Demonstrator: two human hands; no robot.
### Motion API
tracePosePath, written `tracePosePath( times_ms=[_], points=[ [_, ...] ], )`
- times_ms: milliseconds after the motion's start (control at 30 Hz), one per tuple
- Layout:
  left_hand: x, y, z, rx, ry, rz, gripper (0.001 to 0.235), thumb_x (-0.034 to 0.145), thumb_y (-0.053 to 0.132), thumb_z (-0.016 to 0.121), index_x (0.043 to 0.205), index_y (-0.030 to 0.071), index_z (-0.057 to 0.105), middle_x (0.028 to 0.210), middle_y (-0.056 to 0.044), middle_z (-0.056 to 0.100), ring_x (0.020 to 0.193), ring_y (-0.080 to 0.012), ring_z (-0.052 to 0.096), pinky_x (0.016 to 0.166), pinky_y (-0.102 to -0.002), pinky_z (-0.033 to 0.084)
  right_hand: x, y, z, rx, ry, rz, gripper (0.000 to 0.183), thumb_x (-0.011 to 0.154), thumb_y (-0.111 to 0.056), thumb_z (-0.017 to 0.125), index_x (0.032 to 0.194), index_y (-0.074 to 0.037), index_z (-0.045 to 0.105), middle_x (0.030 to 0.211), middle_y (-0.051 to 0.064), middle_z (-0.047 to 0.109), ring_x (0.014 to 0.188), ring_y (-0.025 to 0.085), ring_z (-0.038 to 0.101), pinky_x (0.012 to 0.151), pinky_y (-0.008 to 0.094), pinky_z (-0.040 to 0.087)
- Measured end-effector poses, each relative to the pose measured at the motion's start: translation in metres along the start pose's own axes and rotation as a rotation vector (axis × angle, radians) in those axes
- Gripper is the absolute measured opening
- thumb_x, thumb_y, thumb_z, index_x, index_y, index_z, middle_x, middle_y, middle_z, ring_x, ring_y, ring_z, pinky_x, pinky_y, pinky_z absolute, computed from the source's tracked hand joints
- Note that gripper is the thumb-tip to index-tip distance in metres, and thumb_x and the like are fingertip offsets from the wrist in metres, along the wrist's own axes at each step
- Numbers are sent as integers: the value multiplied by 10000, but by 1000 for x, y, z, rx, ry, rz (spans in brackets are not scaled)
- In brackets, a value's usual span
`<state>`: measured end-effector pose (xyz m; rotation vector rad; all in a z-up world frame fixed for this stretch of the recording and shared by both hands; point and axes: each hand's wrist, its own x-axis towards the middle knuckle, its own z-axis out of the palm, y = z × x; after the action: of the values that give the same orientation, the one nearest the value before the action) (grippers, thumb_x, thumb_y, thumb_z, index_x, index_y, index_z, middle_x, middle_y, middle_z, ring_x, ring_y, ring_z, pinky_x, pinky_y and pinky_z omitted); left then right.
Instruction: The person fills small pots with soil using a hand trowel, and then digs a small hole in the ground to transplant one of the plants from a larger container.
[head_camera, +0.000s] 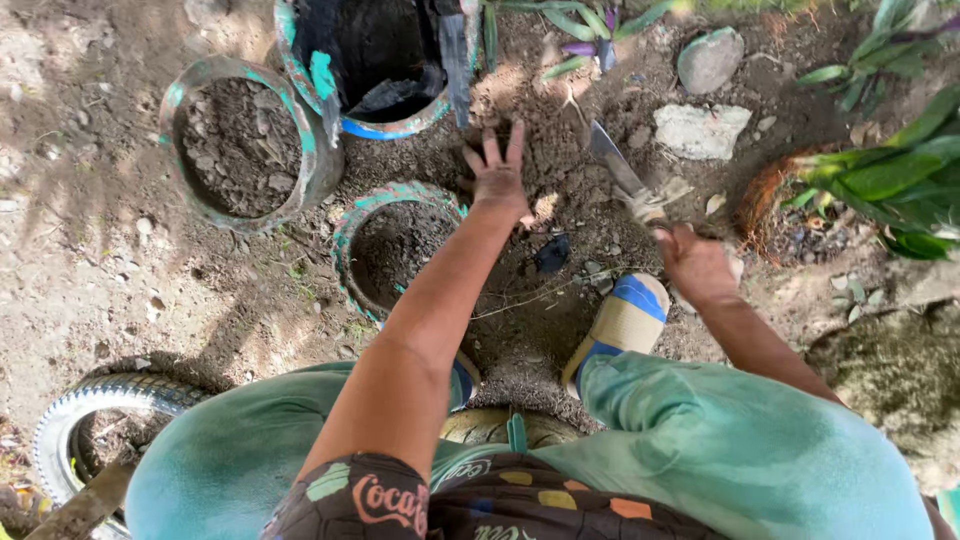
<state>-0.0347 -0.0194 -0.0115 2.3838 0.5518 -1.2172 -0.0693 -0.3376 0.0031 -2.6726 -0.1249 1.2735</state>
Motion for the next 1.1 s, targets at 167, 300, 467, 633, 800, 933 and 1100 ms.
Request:
tracePosePath(
  times_ms=[167, 300, 467, 633, 800, 933, 1100],
  points=[
    [14, 13, 34, 432, -56, 38, 1366, 738, 321, 894, 1683, 79, -62, 1667, -353, -14, 1461, -612, 117, 1188, -673, 179, -5, 7, 72, 208, 114, -41, 480, 1099, -474, 388, 1212, -45, 570, 711, 270, 666, 649, 470, 692, 585, 561, 589],
    [24, 12, 73, 594, 132, 146, 983, 862, 140, 703, 1620, 17, 90, 1712, -214, 26, 1469, -532, 277, 1148, -662, 340, 2, 10, 92, 325, 287, -162, 395, 1091, -437, 519, 1071, -47, 576, 772, 323, 652, 770, 551, 643, 617, 619, 520],
    [-7, 41, 78, -407, 64, -42, 1043, 776, -170, 542, 1634, 272, 146, 1661, -256, 49, 1401, -468, 380, 1030, -537, 505, 3, 11, 92, 285, 196, -143, 359, 1098, -381, 515, 1081, -23, 526, 746, 323, 645, 700, 548, 636, 584, 617, 515],
    [-7, 49, 79, -597, 147, 31, 1082, 720, -175, 665, 1589, 330, 264, 1584, -237, 264, 1385, -420, 496, 1167, -368, 458, -13, 14, 69, 140, 315, -239, 277, 1096, -316, 487, 1134, -44, 523, 655, 226, 638, 515, 400, 642, 456, 511, 547],
    [-21, 44, 24, -290, 59, 20, 919, 806, -191, 543, 1553, 311, 354, 1669, -211, 122, 1355, -414, 466, 952, -398, 638, -25, 5, 1, 245, 356, 9, 299, 1168, -314, 433, 1189, -31, 528, 610, 118, 596, 432, 200, 544, 385, 411, 486],
    [-18, 43, 1, -18, 229, 239, 633, 895, 55, 691, 1464, 250, 492, 1468, -223, 356, 1275, -417, 434, 1093, -587, 419, -63, 17, -35, 527, 143, 214, 325, 1098, -301, 397, 1316, -147, 582, 677, 93, 622, 501, 165, 548, 438, 394, 499],
    [32, 101, 40, -41, 348, 722, 548, 964, 200, 690, 1481, 197, 507, 1547, -173, 427, 1435, -394, 434, 1265, -534, 287, -89, 41, 8, 728, -51, 465, 472, 1100, -452, 489, 1167, -35, 699, 736, 132, 609, 553, 200, 511, 518, 407, 450]
  ],
)
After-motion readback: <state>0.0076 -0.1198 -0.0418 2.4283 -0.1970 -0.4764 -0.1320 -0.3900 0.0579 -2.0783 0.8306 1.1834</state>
